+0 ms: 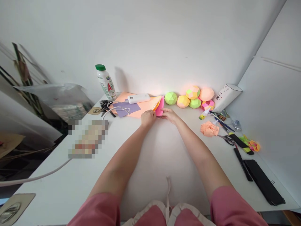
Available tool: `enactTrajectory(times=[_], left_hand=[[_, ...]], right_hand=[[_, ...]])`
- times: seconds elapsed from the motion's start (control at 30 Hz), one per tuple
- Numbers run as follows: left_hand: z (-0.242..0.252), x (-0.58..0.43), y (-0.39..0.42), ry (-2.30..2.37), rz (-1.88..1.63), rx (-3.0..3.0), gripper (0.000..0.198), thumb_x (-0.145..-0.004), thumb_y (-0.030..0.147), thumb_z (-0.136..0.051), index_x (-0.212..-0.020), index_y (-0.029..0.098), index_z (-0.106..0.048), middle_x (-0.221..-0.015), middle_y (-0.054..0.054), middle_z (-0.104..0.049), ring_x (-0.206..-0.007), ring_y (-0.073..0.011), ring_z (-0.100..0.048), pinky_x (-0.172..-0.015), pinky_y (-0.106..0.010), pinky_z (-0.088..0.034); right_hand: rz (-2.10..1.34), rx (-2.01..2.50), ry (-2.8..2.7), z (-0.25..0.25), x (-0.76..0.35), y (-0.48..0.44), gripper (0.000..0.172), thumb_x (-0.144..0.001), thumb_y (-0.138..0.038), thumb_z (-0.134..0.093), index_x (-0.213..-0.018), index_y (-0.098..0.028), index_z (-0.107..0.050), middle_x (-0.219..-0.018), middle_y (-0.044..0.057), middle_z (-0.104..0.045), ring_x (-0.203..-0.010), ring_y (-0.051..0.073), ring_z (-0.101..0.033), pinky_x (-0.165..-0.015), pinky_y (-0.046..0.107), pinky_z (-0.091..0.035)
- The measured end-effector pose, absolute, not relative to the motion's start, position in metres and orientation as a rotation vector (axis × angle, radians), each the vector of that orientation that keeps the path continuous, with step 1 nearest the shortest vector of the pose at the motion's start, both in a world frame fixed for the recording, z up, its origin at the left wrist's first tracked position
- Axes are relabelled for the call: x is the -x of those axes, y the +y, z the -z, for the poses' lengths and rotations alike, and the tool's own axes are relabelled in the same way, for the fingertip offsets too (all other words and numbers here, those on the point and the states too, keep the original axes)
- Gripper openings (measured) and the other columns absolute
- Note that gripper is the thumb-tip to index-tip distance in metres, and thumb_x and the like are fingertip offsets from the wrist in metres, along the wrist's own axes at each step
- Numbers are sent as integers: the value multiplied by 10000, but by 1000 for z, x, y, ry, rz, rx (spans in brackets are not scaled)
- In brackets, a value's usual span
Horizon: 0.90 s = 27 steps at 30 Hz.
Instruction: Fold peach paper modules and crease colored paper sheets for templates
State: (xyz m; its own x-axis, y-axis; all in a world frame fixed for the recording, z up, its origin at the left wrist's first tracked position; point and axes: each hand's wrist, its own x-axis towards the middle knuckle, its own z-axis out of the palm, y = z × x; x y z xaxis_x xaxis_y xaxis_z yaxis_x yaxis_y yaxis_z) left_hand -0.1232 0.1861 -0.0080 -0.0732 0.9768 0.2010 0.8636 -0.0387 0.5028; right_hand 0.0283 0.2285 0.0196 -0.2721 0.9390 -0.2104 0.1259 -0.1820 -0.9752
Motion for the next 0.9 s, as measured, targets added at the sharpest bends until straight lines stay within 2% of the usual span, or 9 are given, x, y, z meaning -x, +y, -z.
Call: enactTrajectory(times=[0.2, 0.3, 0.37, 0.43, 0.5, 0.6, 0.7, 0.77, 0.9], left_hand=[[-1, 131, 173, 1972, -580, -2062, 336, -932, 358, -566, -1209, 169, -560, -1218, -90, -584, -1035, -207, -606, -877, -418, -536], [-5, 133, 161, 1940, -477, -2122, 338, -932, 367, -566, -1209, 173, -559, -1215, -86, -584, -1025, -201, -608, -870, -409, -539], [-6, 133, 150, 1908, -425, -2186, 294, -934, 359, -562, -1145, 157, -592, -1138, -77, -619, -965, -188, -624, -836, -388, -547], [-6, 134, 135, 1868, -400, -2268, 208, -941, 291, -525, -947, 130, -656, -942, -66, -667, -853, -185, -644, -774, -359, -548], [-3, 135, 118, 1819, -407, -2361, 269, -923, 189, -461, -754, 132, -663, -810, -75, -675, -818, -205, -653, -743, -340, -536], [5, 136, 93, 1757, -466, -2491, 292, -894, 133, -411, -759, 140, -670, -938, -116, -693, -967, -237, -643, -790, -338, -525], [14, 134, 78, 1697, -511, -2598, 286, -869, 103, -405, -781, 132, -675, -945, -135, -687, -956, -239, -637, -767, -343, -528], [20, 132, 73, 1642, -528, -2668, 256, -837, 80, -432, -762, 134, -672, -881, -130, -677, -897, -229, -634, -733, -336, -528], [24, 127, 74, 1532, -543, -2789, 216, -811, 78, -467, -727, 137, -657, -800, -122, -639, -822, -217, -608, -659, -314, -510]], right_hand=[[-1453, 1251, -1483, -5, -33, 210, 417, -684, -109, -631, -1092, -175, -689, -1177, 64, -686, -1091, 198, -629, -1031, 379, -460], [-1418, 1259, -1569, -2, -40, 193, 410, -707, -162, -621, -1107, -203, -700, -1210, 50, -677, -1119, 204, -620, -1036, 386, -449], [-1393, 1267, -1642, -1, -47, 182, 374, -721, -180, -605, -1077, -206, -715, -1160, 50, -701, -1078, 199, -639, -996, 378, -476], [-1356, 1271, -1727, -2, -54, 174, 311, -729, -199, -598, -1006, -197, -739, -1032, 49, -738, -981, 188, -669, -925, 356, -513], [-1289, 1280, -1820, -5, -61, 170, 246, -740, -242, -602, -923, -179, -754, -824, 38, -741, -821, 178, -682, -814, 335, -544], [-1075, 1308, -1927, -11, -63, 173, 284, -800, -335, -545, -917, -161, -736, -711, 31, -689, -711, 179, -653, -711, 331, -543], [-800, 1303, -2040, -16, -49, 183, 311, -829, -309, -493, -1019, -162, -690, -969, 82, -689, -938, 220, -638, -858, 380, -514], [-665, 1270, -2170, -19, -33, 194, 355, -778, -260, -568, -1111, -171, -652, -1201, 115, -624, -1178, 259, -540, -1012, 417, -435], [-503, 1248, -2431, -25, 1, 226, 763, -646, -263, -732, -1357, -171, -472, -1533, 142, -314, -1449, 327, -200, -1173, 477, -222]])
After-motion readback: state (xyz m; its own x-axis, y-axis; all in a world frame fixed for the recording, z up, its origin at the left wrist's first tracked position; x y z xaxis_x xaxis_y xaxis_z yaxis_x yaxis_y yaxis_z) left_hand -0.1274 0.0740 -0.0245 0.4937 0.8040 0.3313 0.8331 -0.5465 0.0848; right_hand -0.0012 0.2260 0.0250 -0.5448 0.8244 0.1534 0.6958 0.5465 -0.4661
